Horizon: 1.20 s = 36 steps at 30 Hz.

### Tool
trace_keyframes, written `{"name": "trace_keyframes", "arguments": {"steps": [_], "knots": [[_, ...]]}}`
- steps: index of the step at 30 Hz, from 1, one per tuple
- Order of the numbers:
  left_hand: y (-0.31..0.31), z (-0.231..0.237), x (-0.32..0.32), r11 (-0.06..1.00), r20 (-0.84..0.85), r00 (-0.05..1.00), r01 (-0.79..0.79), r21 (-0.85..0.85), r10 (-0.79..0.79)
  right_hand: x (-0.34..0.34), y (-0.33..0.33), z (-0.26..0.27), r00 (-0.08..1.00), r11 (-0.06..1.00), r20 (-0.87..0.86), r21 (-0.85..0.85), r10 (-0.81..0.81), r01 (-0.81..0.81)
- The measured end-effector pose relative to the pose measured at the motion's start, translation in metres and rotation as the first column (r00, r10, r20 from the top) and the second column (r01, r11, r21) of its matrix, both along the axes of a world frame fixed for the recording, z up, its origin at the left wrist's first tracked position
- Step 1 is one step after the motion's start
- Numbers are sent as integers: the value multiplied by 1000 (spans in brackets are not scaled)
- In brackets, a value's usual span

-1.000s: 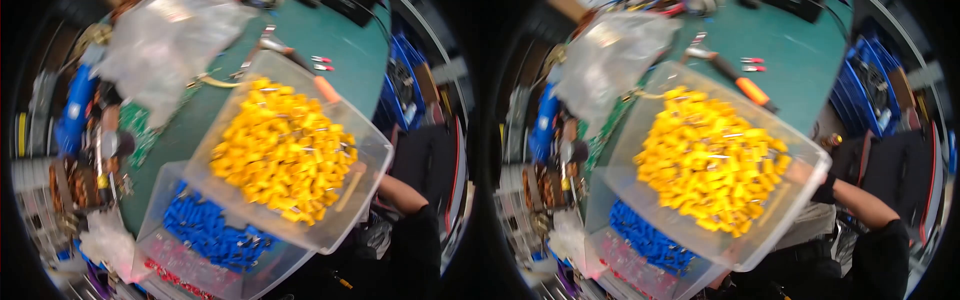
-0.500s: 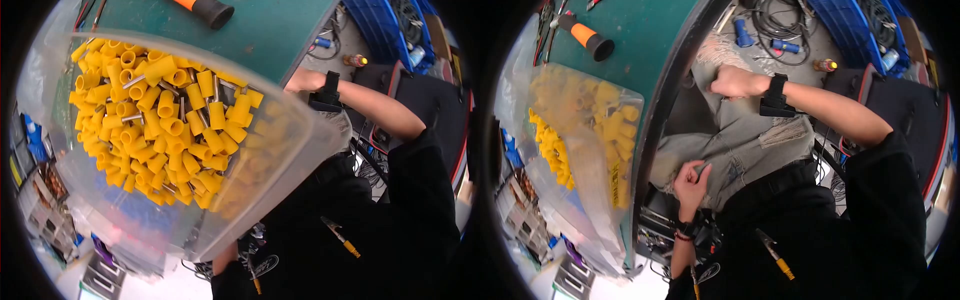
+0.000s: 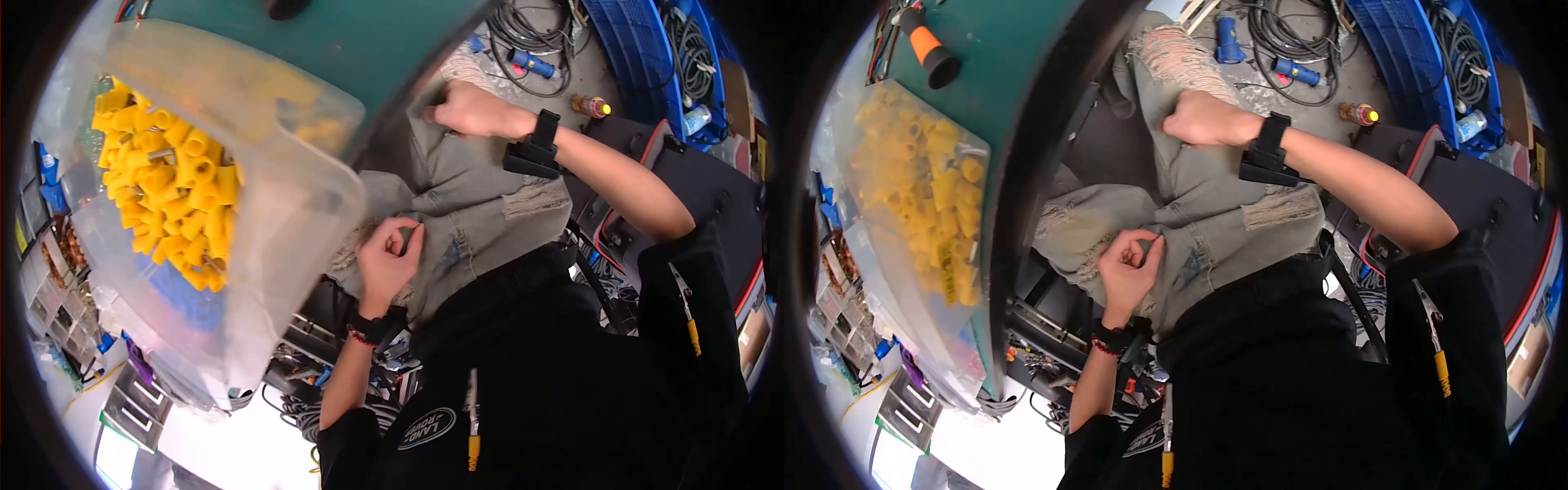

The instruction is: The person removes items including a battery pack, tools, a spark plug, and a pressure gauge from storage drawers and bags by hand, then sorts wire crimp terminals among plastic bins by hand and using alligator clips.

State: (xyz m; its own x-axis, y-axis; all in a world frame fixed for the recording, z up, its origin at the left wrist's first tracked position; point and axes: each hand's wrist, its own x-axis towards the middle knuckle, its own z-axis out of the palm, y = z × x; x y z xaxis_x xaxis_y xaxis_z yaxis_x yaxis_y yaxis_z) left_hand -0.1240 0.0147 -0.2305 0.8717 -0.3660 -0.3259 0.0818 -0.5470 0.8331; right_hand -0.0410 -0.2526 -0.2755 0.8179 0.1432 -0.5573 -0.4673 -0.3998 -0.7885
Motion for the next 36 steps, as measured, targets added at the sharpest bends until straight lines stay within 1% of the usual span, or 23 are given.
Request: {"name": "trace_keyframes", "arguments": {"steps": [1,5,6,8,9,12,14,15,17,18,19,21,23,25,27,28,29,30,32,33,34,35,36], "knots": [[0,-2,0,1000,-2,1000,1,-17,-1,0,-1,3,997,998,31,-6,66,-66],[6,-8,-1,999,5,999,50,-2,-50,0,5,1,984,996,-170,-86,-47,33],[8,-12,-2,999,14,999,51,-7,-50,0,4,-2,987,994,-154,-105,-55,39],[3,-10,-1,998,38,998,56,35,-57,-5,4,2,990,998,123,-18,66,-64],[1,-7,-2,998,42,997,60,14,-61,-9,6,3,998,996,-48,-85,-40,36],[-1,1,0,967,227,956,136,216,-185,-11,6,4,998,985,-58,-170,-40,30],[-2,7,2,946,257,942,138,293,-217,-13,5,-11,959,961,212,-241,188,-136],[-4,10,4,917,265,929,149,369,-257,-14,6,-16,971,959,187,-266,150,-97],[-2,17,8,903,293,904,183,389,-310,-18,7,-1,912,905,310,-404,271,-131],[-2,24,11,871,281,879,245,425,-385,-20,6,-36,734,754,453,-646,506,-120],[-3,33,13,832,266,846,309,461,-461,-23,10,-21,880,845,385,-534,276,-31],[-1,57,16,774,98,881,348,529,-463,-28,9,-8,917,882,364,-471,160,33],[9,74,18,752,98,856,384,535,-507,-27,14,-13,956,904,252,-356,-150,235],[21,95,23,705,11,865,401,584,-501,-28,10,-13,955,926,248,-294,-164,235],[34,112,34,727,-20,912,340,597,-410,-29,3,-9,964,963,171,-143,-204,229],[45,106,43,775,-16,948,271,570,-319,-27,0,-6,961,957,176,-161,-212,241],[58,98,50,815,-18,975,194,546,-221,-25,0,-1,971,964,42,-118,-235,238],[76,82,54,819,-9,974,195,539,-225,-22,-1,4,965,968,-90,-70,-246,240],[108,43,59,496,226,854,43,867,-469,-16,-5,13,959,974,-168,-46,-228,223],[112,35,65,501,233,852,39,865,-469,-15,-7,18,946,978,-254,-14,-204,207],[114,28,69,555,-61,976,170,814,-211,-13,-7,22,946,978,-250,-21,-208,210],[114,24,73,638,-375,926,264,723,43,-10,-6,27,930,977,-312,18,-196,212],[117,23,74,645,-310,951,253,721,-27,-8,-6,31,911,974,-368,54,-184,218]]}}
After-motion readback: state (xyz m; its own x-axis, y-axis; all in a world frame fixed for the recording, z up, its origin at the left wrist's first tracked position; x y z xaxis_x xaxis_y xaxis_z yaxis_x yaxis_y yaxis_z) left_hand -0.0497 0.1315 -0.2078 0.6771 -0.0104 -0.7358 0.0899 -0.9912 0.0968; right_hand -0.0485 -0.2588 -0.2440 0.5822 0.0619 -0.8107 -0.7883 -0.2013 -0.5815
